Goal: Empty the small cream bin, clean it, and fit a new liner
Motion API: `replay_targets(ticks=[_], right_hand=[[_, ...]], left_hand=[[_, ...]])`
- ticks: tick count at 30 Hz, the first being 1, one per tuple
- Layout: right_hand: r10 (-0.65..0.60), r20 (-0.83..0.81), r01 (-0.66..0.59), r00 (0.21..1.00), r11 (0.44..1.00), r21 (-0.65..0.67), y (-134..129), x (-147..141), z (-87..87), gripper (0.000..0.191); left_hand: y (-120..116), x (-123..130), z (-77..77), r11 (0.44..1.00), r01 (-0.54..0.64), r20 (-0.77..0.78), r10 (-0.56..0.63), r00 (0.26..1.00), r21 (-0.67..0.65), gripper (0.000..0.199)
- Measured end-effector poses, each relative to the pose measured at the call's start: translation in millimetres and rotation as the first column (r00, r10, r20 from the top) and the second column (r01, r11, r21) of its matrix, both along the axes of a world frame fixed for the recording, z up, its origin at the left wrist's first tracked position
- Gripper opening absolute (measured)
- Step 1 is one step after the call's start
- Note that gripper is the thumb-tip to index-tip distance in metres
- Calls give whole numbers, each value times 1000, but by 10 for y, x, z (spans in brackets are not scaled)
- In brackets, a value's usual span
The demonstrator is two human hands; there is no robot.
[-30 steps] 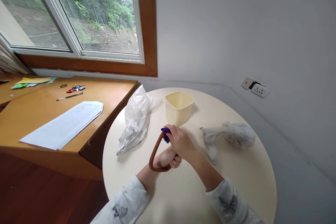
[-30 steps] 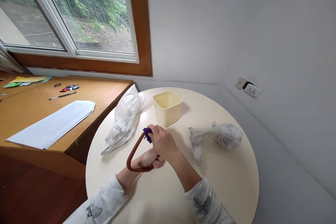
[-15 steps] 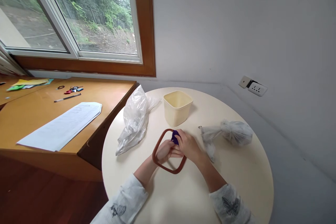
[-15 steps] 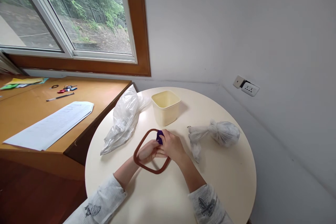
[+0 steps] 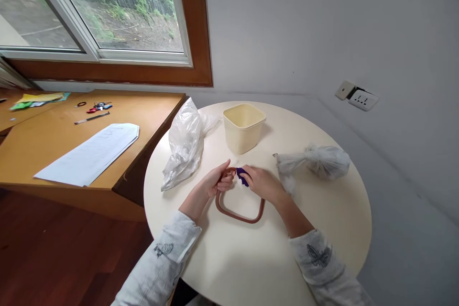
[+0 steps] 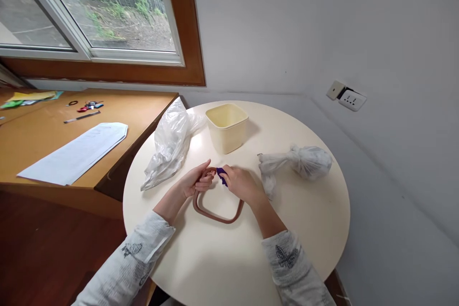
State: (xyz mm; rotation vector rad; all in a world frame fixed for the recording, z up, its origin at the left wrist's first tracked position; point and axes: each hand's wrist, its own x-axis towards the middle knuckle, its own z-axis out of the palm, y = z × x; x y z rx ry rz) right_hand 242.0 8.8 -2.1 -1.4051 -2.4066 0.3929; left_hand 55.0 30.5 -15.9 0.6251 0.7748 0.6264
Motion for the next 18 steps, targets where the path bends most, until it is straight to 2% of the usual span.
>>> replay_targets(ticks=[5, 12, 15, 18], right_hand=[[-32, -236, 18, 971, 998, -59, 19, -41, -22, 18], [-63, -501, 30, 863, 997, -74, 87, -9, -21, 22], [-188, -605, 112, 774, 980, -163, 114, -12, -51, 25], [-352, -685, 189, 638, 934, -304, 117, -54, -124, 33]], left_hand=[[-56, 69, 45, 979, -173, -13, 175, 985, 106, 33], [-105, 109, 135, 907, -357, 40, 358, 933, 225, 32], [-120, 121, 160, 869, -431, 76, 426, 902, 244, 33], [-125, 106, 165, 817, -518, 131, 501, 855, 253, 34]])
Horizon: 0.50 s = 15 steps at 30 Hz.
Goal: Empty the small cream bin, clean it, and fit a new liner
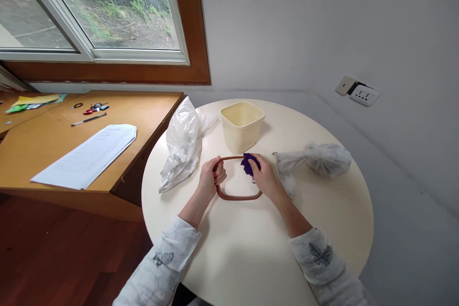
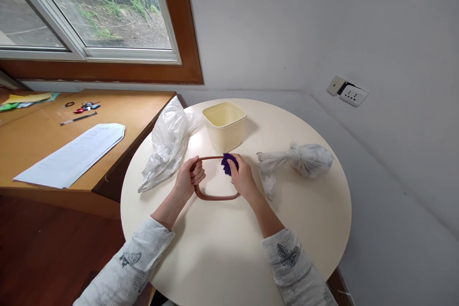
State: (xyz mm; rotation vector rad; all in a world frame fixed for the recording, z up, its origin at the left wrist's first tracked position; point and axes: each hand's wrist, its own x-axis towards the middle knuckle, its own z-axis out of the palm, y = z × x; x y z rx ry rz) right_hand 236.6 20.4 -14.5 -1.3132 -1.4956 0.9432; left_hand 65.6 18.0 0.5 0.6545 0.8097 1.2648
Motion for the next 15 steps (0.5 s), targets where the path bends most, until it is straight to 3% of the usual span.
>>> replay_targets(ticks=[4, 7, 11, 15], right_hand=[[2, -185, -13, 983, 998, -60, -28, -97, -142, 36], [-14, -213, -6, 977, 996, -93, -19, -117, -217, 37], [-20, -136, 9, 991, 996, -84, 19, 11, -164, 37], [180, 67, -180, 981, 984, -8, -14, 158, -9, 32]], left_hand=[[25, -53, -35, 991, -126, 82, 122, 989, 36, 31], [59, -69, -62, 994, -108, 117, 104, 988, 24, 28], [90, -79, -58, 988, 142, 105, -135, 985, -61, 27], [88, -124, -61, 881, 426, 63, -423, 904, -204, 24]])
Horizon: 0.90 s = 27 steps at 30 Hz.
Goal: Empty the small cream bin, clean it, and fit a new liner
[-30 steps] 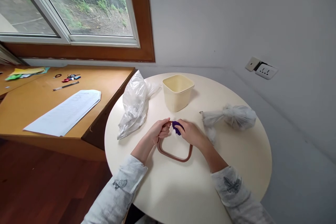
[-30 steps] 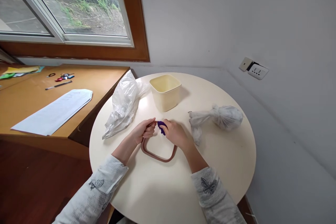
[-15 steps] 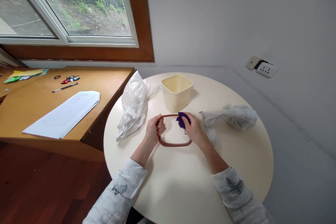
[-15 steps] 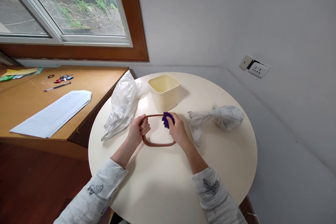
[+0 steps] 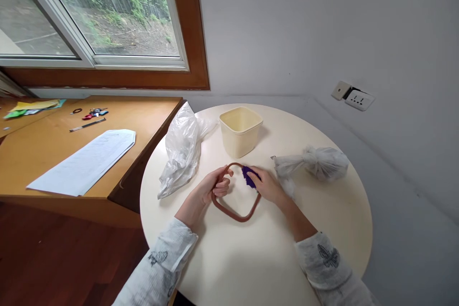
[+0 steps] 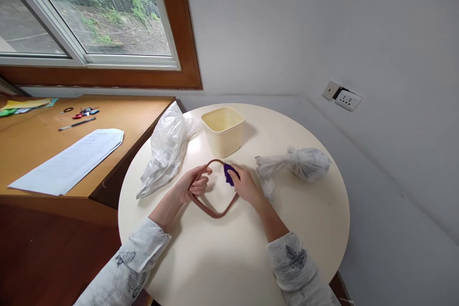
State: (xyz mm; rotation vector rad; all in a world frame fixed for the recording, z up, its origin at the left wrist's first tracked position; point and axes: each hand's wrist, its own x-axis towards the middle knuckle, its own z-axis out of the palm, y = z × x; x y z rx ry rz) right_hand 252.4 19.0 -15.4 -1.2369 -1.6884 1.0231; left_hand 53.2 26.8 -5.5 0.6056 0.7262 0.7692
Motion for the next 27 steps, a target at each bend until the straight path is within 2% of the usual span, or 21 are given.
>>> replay_targets(ticks=[3, 5, 7, 10, 14, 17, 19, 20, 22, 25, 27], right_hand=[[160, 84, -162, 984, 986, 22, -51, 9, 60, 32], [184, 83, -187, 979, 982, 23, -68, -26, 47, 32], [144, 28, -144, 989, 990, 5, -60, -71, 2, 31], [26, -158, -43, 987, 994, -105, -18, -137, -76, 34], [-122, -385, 53, 915, 981, -186, -3, -239, -125, 36], [-138, -410, 49, 901, 974, -221, -50, -334, -162, 35], [-142, -397, 43, 907, 968, -249, -78, -376, -196, 36], [-144, -385, 45, 912, 966, -253, -84, -381, -207, 36], [-147, -351, 65, 925, 970, -235, -82, -345, -203, 36], [-79, -247, 32, 966, 981, -191, -75, -204, -113, 34], [47, -148, -75, 988, 978, -195, -89, -104, -23, 32]], left_hand=[[-2, -12, -17, 996, 85, -37, -86, 996, -25, 28], [-4, 11, -21, 999, 53, -51, -52, 997, 0, 31], [-14, 55, -13, 998, -38, -59, 42, 997, 52, 35], [-44, 133, 11, 967, -213, -49, 222, 974, 141, 40], [-78, 179, 35, 870, -439, -5, 451, 892, 224, 41], [-77, 151, 45, 775, -581, 44, 590, 806, 249, 41], [-64, 114, 55, 746, -618, 67, 623, 779, 246, 40], [-54, 92, 60, 757, -609, 70, 612, 788, 239, 39], [-26, 42, 64, 823, -528, 55, 530, 846, 210, 38], [16, -38, 50, 952, -280, -15, 284, 959, 124, 37], [25, -74, 30, 993, -100, -66, 104, 992, 58, 33]])
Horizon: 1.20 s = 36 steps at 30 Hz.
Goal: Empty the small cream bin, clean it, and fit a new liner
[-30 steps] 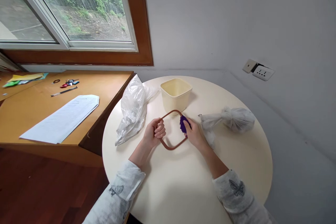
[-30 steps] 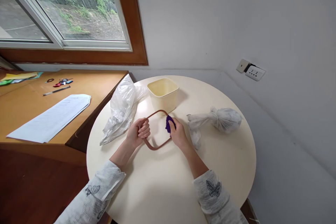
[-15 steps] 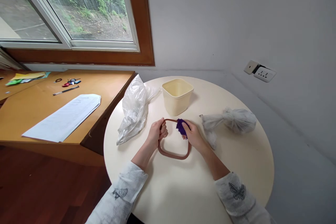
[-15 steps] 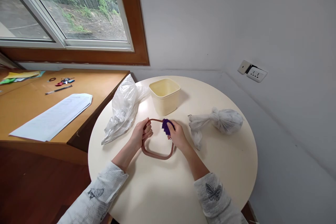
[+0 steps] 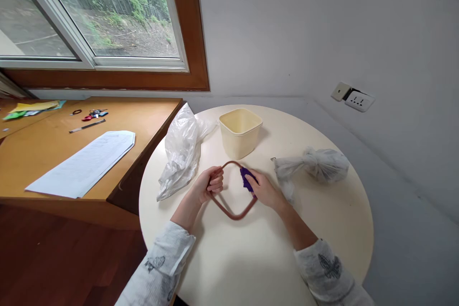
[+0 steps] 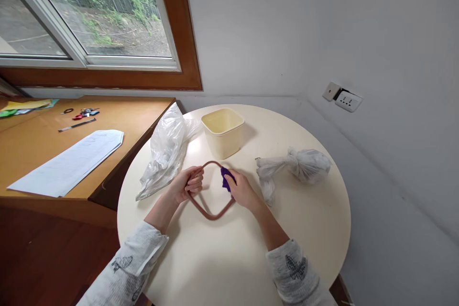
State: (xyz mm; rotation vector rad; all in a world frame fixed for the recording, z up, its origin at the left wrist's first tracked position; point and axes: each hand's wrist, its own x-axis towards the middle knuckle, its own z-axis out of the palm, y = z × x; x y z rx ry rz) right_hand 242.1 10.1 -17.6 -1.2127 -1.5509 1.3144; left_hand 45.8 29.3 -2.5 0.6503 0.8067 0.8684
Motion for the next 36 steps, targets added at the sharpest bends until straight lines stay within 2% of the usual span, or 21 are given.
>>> replay_targets(ticks=[2, 4, 7, 11, 14, 18, 21, 25, 28, 30, 33, 34, 36], right_hand=[[136, 71, -135, 988, 991, -9, -27, 57, 71, 31], [175, 60, -175, 983, 984, -14, -47, 55, 93, 31], [73, -52, -75, 996, 996, -38, -28, -19, 32, 33], [-110, -238, 96, 965, 993, -72, 42, -116, -99, 35], [-201, -261, 185, 944, 979, -81, 36, -175, -163, 39], [-224, -159, 210, 962, 973, -96, -52, -256, -199, 52], [-172, 23, 173, 985, 983, -57, -107, -245, -147, 56], [-120, 356, 94, 927, 992, 88, -154, -116, 5, 51], [-55, 411, -11, 910, 988, 155, -216, -56, 71, 40], [-5, 314, -35, 949, 992, 122, -255, -60, 76, 34], [-22, 0, 22, 1000, 997, -80, -262, -82, 63, 29], [-76, -135, 51, 988, 982, -180, -251, -80, 62, 27], [-233, -367, 86, 900, 923, -374, -219, -60, 70, 23]], left_hand=[[-11, -4, -18, 993, 114, -26, -115, 993, -35, 30], [-32, 25, -26, 990, 137, -32, -138, 990, -15, 34], [-57, 95, -24, 996, 44, -21, -42, 999, 72, 43], [-56, 153, -26, 978, -136, -18, 141, 990, 156, 41], [-42, 149, -35, 948, -256, -32, 267, 963, 188, 42], [-23, 104, -41, 878, -428, -38, 446, 894, 215, 45], [-14, 77, -53, 830, -511, -34, 530, 847, 221, 45], [15, 24, -72, 779, -587, -10, 603, 797, 218, 45], [59, -70, -68, 732, -649, 37, 657, 753, 206, 41], [85, -132, -62, 717, -670, 69, 671, 738, 190, 39], [101, -179, -59, 720, -675, 106, 667, 738, 163, 37], [100, -181, -60, 725, -672, 115, 662, 740, 153, 36], [95, -174, -59, 736, -664, 131, 651, 747, 130, 35]])
